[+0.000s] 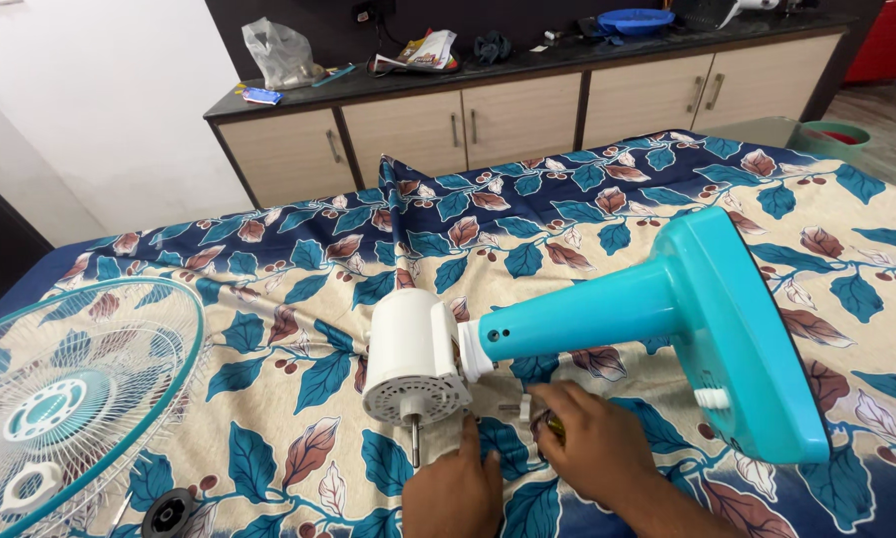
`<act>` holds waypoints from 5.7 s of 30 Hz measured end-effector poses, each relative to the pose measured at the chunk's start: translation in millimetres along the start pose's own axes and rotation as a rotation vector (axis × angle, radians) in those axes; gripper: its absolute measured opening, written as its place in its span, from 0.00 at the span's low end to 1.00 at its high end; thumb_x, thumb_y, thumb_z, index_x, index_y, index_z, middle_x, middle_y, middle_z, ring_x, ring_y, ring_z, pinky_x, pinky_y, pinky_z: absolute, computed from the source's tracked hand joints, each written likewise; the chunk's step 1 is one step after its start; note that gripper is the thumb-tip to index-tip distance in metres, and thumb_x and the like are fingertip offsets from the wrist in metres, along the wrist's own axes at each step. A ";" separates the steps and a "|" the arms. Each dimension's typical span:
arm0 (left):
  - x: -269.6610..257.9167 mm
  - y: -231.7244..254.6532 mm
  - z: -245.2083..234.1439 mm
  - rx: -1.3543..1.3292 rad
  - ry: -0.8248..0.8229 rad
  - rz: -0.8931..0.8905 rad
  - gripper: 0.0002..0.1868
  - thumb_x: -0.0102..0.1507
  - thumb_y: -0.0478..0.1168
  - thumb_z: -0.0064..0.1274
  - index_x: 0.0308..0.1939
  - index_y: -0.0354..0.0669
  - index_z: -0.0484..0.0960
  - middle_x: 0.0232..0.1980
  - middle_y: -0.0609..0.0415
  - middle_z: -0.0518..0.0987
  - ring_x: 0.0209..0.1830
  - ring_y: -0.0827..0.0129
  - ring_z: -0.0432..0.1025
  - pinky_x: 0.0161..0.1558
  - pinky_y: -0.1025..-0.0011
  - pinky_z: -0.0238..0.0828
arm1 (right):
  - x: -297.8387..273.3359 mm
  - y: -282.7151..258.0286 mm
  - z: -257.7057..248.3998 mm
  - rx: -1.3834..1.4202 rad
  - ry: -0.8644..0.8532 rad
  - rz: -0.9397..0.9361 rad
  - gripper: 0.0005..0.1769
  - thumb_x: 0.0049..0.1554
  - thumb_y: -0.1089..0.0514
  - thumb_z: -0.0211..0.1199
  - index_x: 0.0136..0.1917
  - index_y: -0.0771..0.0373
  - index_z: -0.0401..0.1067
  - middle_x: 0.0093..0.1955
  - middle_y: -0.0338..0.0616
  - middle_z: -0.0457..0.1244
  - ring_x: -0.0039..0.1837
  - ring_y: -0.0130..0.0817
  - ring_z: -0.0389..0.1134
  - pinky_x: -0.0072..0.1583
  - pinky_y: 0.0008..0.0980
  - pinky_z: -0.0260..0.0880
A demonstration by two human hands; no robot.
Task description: The person uses a screwdriver to remove screws from the fan motor housing and base. They separate the motor housing from the base and place the parts on the bed. The person then unscrews the base cover and sets it aside.
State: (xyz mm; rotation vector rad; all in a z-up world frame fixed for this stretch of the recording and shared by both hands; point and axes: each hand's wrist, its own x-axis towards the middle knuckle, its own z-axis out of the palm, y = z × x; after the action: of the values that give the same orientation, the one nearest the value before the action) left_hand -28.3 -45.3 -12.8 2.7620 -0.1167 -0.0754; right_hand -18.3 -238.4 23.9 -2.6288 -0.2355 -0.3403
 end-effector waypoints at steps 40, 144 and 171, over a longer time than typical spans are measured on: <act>-50.0 -6.4 -29.1 -0.340 0.112 0.164 0.11 0.63 0.51 0.55 0.43 0.52 0.80 0.28 0.49 0.83 0.33 0.51 0.80 0.34 0.55 0.73 | -30.3 5.1 -3.2 0.090 0.221 -0.273 0.20 0.43 0.55 0.70 0.51 0.56 0.76 0.54 0.38 0.71 0.46 0.43 0.76 0.45 0.39 0.76; -83.2 -193.3 -88.1 -0.483 0.743 -0.084 0.12 0.59 0.41 0.59 0.46 0.47 0.87 0.37 0.55 0.88 0.36 0.69 0.83 0.41 0.70 0.75 | -19.3 -70.4 9.8 0.128 0.136 -0.561 0.10 0.50 0.52 0.72 0.38 0.57 0.74 0.35 0.43 0.64 0.35 0.47 0.68 0.37 0.46 0.67; -2.4 -59.9 -18.8 -0.802 0.288 -0.328 0.21 0.64 0.51 0.54 0.31 0.35 0.85 0.20 0.52 0.83 0.17 0.71 0.74 0.25 0.68 0.69 | 56.8 24.4 23.4 1.610 0.414 0.415 0.23 0.56 0.44 0.73 0.51 0.60 0.66 0.39 0.39 0.57 0.27 0.27 0.55 0.29 0.29 0.58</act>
State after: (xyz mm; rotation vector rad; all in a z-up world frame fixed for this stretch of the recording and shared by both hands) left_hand -25.2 17.3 -17.4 1.9385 0.3656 0.1586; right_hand 46.0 -242.5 9.1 -0.9442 0.1561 -0.3173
